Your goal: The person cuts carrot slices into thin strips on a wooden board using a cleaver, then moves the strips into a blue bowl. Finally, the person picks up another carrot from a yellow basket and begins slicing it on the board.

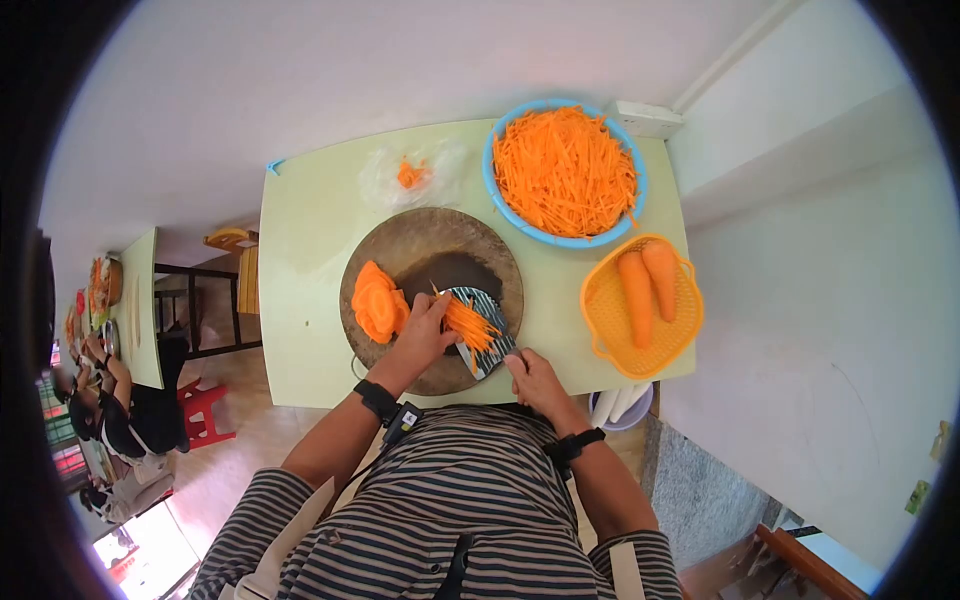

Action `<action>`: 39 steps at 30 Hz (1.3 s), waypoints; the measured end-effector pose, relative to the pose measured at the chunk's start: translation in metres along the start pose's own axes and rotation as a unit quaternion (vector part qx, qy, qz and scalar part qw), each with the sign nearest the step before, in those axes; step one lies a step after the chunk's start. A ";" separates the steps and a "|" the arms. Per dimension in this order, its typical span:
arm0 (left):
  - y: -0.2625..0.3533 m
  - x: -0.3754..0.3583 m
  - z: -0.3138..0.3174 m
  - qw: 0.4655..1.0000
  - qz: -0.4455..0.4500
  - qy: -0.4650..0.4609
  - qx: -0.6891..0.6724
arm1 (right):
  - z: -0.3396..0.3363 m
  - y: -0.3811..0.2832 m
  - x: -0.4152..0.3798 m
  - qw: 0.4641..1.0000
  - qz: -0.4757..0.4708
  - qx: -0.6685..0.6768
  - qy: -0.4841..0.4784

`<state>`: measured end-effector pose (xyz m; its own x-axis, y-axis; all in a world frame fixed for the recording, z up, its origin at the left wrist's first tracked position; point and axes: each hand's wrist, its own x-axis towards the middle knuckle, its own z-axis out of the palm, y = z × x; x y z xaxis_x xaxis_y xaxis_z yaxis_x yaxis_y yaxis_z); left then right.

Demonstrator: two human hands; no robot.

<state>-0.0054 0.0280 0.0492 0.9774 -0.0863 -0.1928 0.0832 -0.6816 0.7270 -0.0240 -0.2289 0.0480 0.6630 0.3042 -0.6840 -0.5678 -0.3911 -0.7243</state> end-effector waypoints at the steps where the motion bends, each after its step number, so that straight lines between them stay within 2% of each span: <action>1: 0.004 -0.001 -0.003 1.000 0.001 -0.003 -0.015 | -0.001 -0.002 -0.002 1.000 0.003 0.014 -0.005; 8: 0.019 -0.004 -0.023 0.996 0.054 0.000 -0.066 | -0.011 -0.023 -0.017 1.000 0.011 0.017 -0.010; 14: 0.018 -0.007 -0.034 0.977 0.022 0.163 -0.134 | -0.023 -0.040 -0.033 0.999 0.018 0.034 0.001; 18: -0.004 -0.004 -0.025 0.974 0.008 0.199 -0.111 | -0.037 -0.054 -0.046 0.999 0.002 0.050 0.013; 21: -0.036 -0.004 -0.002 0.971 -0.004 0.171 -0.166 | -0.053 -0.061 -0.054 0.996 -0.007 0.077 0.033; 27: -0.018 -0.011 -0.001 0.982 -0.017 0.142 -0.121 | -0.097 -0.081 -0.061 0.983 -0.073 0.146 0.084; 30: -0.019 -0.010 0.001 0.986 -0.021 0.128 -0.105 | -0.124 -0.101 -0.060 0.966 -0.063 0.178 0.176; 31: -0.019 -0.010 0.002 0.985 -0.019 0.131 -0.106 | -0.135 -0.105 -0.056 0.966 -0.066 0.176 0.176; 33: -0.019 -0.009 0.002 0.986 -0.049 0.112 -0.115 | -0.158 -0.112 -0.046 0.955 -0.083 0.162 0.235; 37: -0.026 -0.011 0.005 0.985 -0.040 0.123 -0.112 | -0.201 -0.137 -0.023 0.949 -0.110 0.113 0.272; 39: -0.024 -0.015 0.002 0.985 -0.053 0.125 -0.105 | -0.223 -0.146 -0.004 0.946 -0.131 0.017 0.295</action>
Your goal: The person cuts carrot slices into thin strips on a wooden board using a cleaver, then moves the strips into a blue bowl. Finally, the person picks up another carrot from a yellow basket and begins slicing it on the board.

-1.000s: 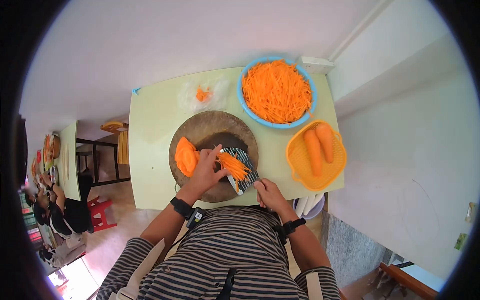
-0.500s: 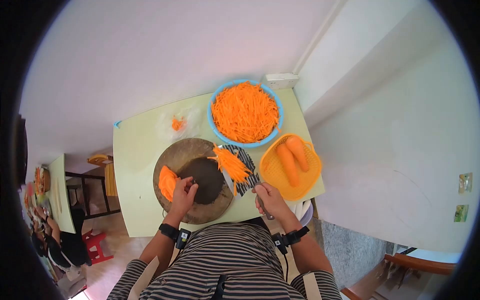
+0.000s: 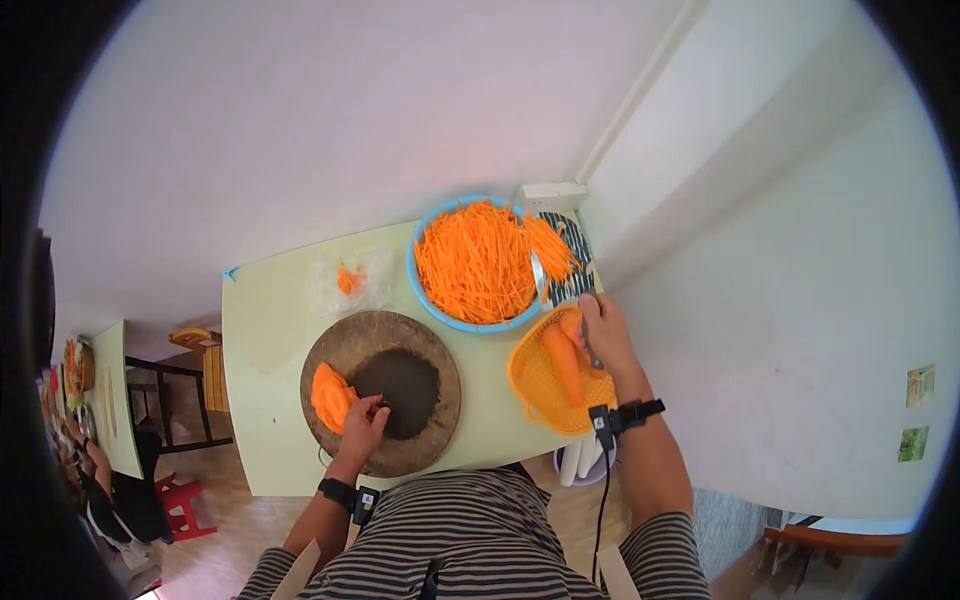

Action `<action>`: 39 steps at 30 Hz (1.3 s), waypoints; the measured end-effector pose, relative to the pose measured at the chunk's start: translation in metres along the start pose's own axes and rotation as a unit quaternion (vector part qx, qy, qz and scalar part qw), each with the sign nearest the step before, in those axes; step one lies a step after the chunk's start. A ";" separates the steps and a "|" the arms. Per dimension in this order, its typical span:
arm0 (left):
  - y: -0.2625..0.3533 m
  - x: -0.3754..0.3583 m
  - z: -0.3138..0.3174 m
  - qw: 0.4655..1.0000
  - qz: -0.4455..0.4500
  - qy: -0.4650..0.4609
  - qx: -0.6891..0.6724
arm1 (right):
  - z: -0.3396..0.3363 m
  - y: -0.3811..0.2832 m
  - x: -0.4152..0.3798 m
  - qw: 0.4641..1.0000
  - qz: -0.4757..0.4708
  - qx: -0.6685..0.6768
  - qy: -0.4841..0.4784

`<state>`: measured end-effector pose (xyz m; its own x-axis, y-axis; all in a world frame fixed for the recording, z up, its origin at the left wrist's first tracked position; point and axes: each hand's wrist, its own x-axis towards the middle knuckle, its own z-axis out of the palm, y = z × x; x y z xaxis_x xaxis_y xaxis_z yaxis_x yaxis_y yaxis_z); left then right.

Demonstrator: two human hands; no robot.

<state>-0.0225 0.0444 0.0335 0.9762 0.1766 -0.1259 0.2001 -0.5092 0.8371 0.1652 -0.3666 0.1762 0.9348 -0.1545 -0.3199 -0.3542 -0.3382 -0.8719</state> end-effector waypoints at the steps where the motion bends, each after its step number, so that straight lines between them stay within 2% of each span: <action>1: 0.000 -0.002 -0.001 1.000 0.000 0.002 0.000 | -0.001 -0.002 0.014 1.000 -0.011 -0.013 -0.007; 2: 0.001 -0.004 -0.003 1.000 -0.013 0.004 -0.007 | 0.000 -0.003 0.027 1.000 -0.012 -0.014 -0.008; 4: 0.004 -0.009 -0.006 1.000 -0.027 0.006 -0.013 | 0.007 -0.005 0.049 0.986 -0.097 -0.133 -0.013; 5: 0.006 -0.011 -0.008 0.999 -0.042 0.011 -0.017 | 0.015 -0.001 0.057 0.986 -0.098 -0.132 -0.013; 7: 0.000 -0.016 -0.007 0.998 -0.059 0.014 -0.021 | 0.040 0.006 0.067 0.910 -0.254 -0.327 0.020; 8: -0.011 -0.019 -0.004 0.998 -0.050 0.023 -0.012 | 0.053 0.009 0.067 0.910 -0.253 -0.327 0.019; 10: -0.018 -0.022 -0.001 0.999 -0.041 0.033 -0.007 | 0.077 0.012 0.058 0.871 -0.243 -0.427 -0.011; 13: -0.017 -0.026 0.001 0.998 -0.045 0.050 -0.004 | 0.091 0.008 0.046 0.859 -0.198 -0.472 -0.009; 17: -0.011 -0.026 0.001 0.998 -0.052 0.030 -0.005 | 0.089 0.006 0.036 0.854 -0.197 -0.482 -0.005; 20: -0.008 -0.020 0.002 0.999 -0.039 0.017 -0.007 | 0.079 -0.004 0.018 0.875 -0.222 -0.430 0.002; 22: 0.000 -0.015 0.001 1.000 -0.017 0.012 -0.005 | 0.069 -0.001 0.011 0.919 -0.240 -0.313 0.023; 23: 0.004 -0.012 -0.001 1.000 -0.014 -0.001 0.014 | 0.067 0.002 0.007 0.919 -0.239 -0.313 0.024; 25: 0.014 -0.002 -0.002 0.999 -0.008 -0.016 0.034 | 0.064 0.008 -0.001 0.957 -0.221 -0.176 0.060; 26: 0.017 0.003 -0.002 0.997 -0.021 -0.030 0.066 | 0.062 0.012 -0.004 0.958 -0.220 -0.175 0.062; 28: 0.020 0.010 0.000 0.993 -0.033 -0.047 0.099 | 0.058 0.014 -0.013 0.992 -0.122 -0.022 0.015; 30: 0.018 0.016 0.008 0.984 0.038 0.009 0.174 | 0.053 0.013 -0.025 0.996 -0.085 0.031 0.005; 31: 0.018 0.020 0.011 0.984 0.038 0.007 0.176 | 0.052 0.013 -0.031 0.995 -0.050 0.084 -0.008; 33: 0.019 0.029 0.016 0.973 -0.011 -0.019 0.229 | 0.052 0.012 -0.042 0.994 -0.042 0.098 -0.005; 36: 0.019 0.037 0.021 0.971 -0.028 -0.019 0.235 | 0.053 0.011 -0.056 0.992 -0.032 0.122 -0.001; 39: 0.014 0.044 0.020 0.965 -0.005 -0.044 0.258 | 0.054 0.017 -0.065 0.989 -0.022 0.143 -0.003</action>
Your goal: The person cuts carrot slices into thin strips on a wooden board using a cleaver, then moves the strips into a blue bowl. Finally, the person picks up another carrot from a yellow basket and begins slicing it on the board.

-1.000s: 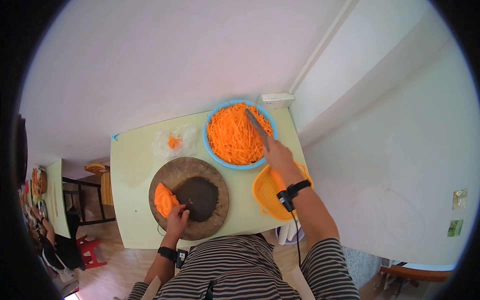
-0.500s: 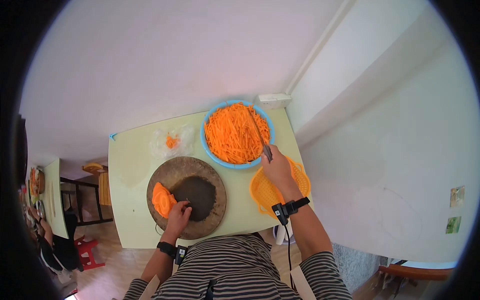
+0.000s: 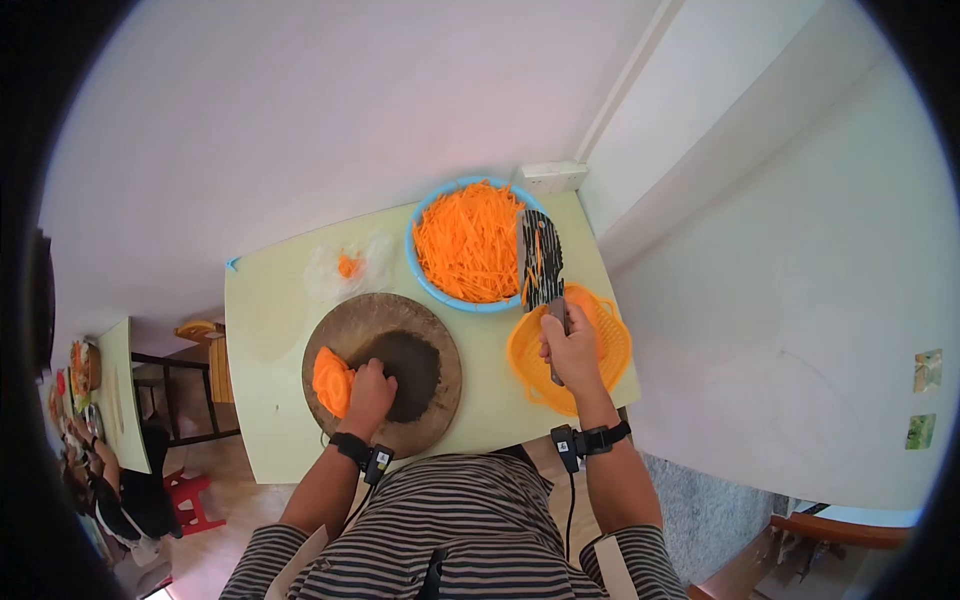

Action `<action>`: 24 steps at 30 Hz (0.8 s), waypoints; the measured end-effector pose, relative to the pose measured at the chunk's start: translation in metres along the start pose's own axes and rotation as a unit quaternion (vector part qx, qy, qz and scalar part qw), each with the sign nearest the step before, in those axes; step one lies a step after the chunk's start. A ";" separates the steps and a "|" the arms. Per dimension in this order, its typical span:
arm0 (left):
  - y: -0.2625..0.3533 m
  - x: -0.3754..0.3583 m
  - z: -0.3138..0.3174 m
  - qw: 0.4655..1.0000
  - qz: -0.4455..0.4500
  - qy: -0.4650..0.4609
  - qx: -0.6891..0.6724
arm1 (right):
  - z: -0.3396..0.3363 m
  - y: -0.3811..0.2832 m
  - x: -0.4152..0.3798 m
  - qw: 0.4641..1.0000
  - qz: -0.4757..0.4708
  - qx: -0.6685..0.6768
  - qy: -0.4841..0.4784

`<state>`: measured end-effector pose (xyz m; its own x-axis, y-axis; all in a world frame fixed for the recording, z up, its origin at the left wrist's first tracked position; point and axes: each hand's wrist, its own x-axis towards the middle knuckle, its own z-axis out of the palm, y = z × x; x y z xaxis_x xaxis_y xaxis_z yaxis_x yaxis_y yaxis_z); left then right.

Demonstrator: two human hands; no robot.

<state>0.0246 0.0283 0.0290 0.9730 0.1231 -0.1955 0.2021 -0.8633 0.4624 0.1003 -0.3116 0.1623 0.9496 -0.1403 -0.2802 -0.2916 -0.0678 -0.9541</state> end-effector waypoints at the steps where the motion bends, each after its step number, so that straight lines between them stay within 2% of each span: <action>1: 0.000 0.002 -0.001 1.000 -0.004 -0.001 0.001 | 0.000 0.002 -0.002 1.000 0.003 0.009 -0.002; 7: -0.001 0.007 -0.001 0.999 -0.003 0.014 -0.034 | 0.006 0.001 -0.009 1.000 0.017 0.012 -0.001; 10: -0.001 0.007 0.004 0.999 -0.015 -0.010 -0.037 | 0.007 0.000 -0.010 1.000 0.016 0.023 -0.012; 13: -0.011 0.010 0.020 0.999 -0.010 0.028 -0.013 | 0.008 0.003 -0.008 0.999 0.025 0.021 -0.014; 15: -0.020 0.011 0.023 0.999 0.038 0.029 -0.018 | 0.009 0.005 -0.008 0.999 0.031 0.036 -0.014; 16: -0.019 0.008 0.014 0.999 0.025 0.026 -0.012 | 0.010 0.008 -0.009 0.998 0.034 0.050 -0.008; 18: -0.013 0.008 -0.004 0.995 0.080 -0.022 -0.054 | 0.010 0.009 -0.008 0.998 0.037 0.050 -0.018; 19: -0.013 0.007 -0.008 0.996 0.073 -0.022 -0.051 | 0.010 0.009 -0.009 0.998 0.031 0.047 -0.015; 21: -0.012 0.006 -0.016 0.986 -0.025 -0.042 -0.161 | 0.010 0.008 -0.010 0.999 0.033 0.038 -0.020; 22: -0.012 0.005 -0.021 0.986 -0.027 -0.044 -0.159 | 0.009 0.009 -0.010 0.999 0.030 0.038 -0.020; 24: -0.015 0.002 -0.033 0.954 -0.071 -0.053 -0.287 | 0.008 0.011 -0.010 0.999 0.030 0.040 -0.020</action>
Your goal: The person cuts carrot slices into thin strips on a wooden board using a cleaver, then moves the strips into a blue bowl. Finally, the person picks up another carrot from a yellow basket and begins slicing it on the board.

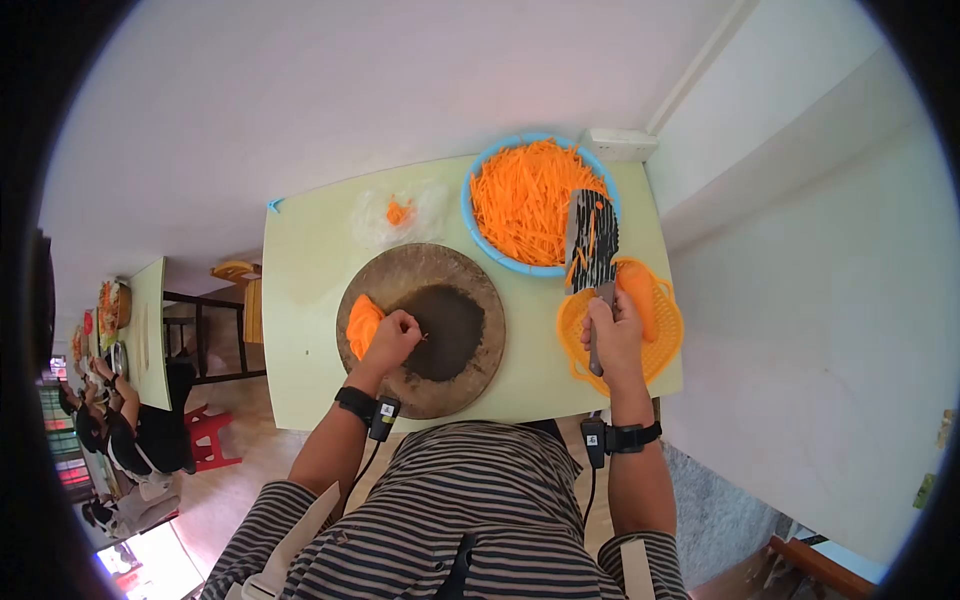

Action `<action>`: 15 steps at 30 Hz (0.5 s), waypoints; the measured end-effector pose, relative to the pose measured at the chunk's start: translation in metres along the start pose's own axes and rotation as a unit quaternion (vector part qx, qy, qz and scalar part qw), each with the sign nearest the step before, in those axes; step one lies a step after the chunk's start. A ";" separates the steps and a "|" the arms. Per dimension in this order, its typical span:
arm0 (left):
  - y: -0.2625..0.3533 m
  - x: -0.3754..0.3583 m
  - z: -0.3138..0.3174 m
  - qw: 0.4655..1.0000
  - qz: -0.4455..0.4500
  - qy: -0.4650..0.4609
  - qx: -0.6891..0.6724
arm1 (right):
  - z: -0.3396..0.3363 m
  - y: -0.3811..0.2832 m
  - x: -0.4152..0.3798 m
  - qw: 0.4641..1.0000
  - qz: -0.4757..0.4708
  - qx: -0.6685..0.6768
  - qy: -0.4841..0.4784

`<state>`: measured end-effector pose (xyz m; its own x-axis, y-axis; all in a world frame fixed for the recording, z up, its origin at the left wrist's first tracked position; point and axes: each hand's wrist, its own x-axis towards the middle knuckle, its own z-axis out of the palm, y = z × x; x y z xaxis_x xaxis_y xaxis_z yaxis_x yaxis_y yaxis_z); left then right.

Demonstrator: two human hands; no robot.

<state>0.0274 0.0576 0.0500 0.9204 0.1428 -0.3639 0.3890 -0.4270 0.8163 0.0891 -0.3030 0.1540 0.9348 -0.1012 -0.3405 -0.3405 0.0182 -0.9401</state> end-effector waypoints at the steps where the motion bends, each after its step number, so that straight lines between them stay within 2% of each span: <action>1: 0.000 0.000 -0.004 1.000 -0.002 -0.001 0.001 | -0.001 0.000 0.000 1.000 0.002 0.003 0.001; 3: 0.001 0.001 -0.011 0.991 -0.061 -0.035 -0.112 | -0.002 0.000 0.001 1.000 0.005 0.008 0.003; 7: 0.014 0.005 -0.011 0.998 -0.002 -0.032 -0.052 | 0.000 -0.003 0.002 1.000 0.006 0.021 -0.004; 9: 0.021 0.003 -0.007 0.969 0.129 -0.031 0.207 | 0.001 -0.003 0.003 1.000 0.007 0.021 -0.004; 10: 0.013 0.003 -0.002 0.969 0.129 -0.031 0.208 | 0.003 -0.003 0.002 1.000 0.010 0.020 -0.002; 12: 0.002 -0.002 0.008 0.910 0.187 -0.037 0.367 | 0.004 -0.002 0.002 1.000 0.013 0.021 0.005; 13: 0.005 -0.005 0.011 0.909 0.192 -0.040 0.367 | 0.003 0.002 0.004 1.000 0.014 0.024 -0.004; 15: 0.021 -0.011 0.017 0.884 0.141 -0.086 0.438 | 0.002 0.004 0.005 1.000 0.010 0.024 -0.003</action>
<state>0.0246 0.0320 0.0631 0.9268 -0.1850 -0.3267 -0.1033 -0.9622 0.2519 0.0925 -0.3012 0.1489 0.9282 -0.0944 -0.3599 -0.3545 0.0688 -0.9325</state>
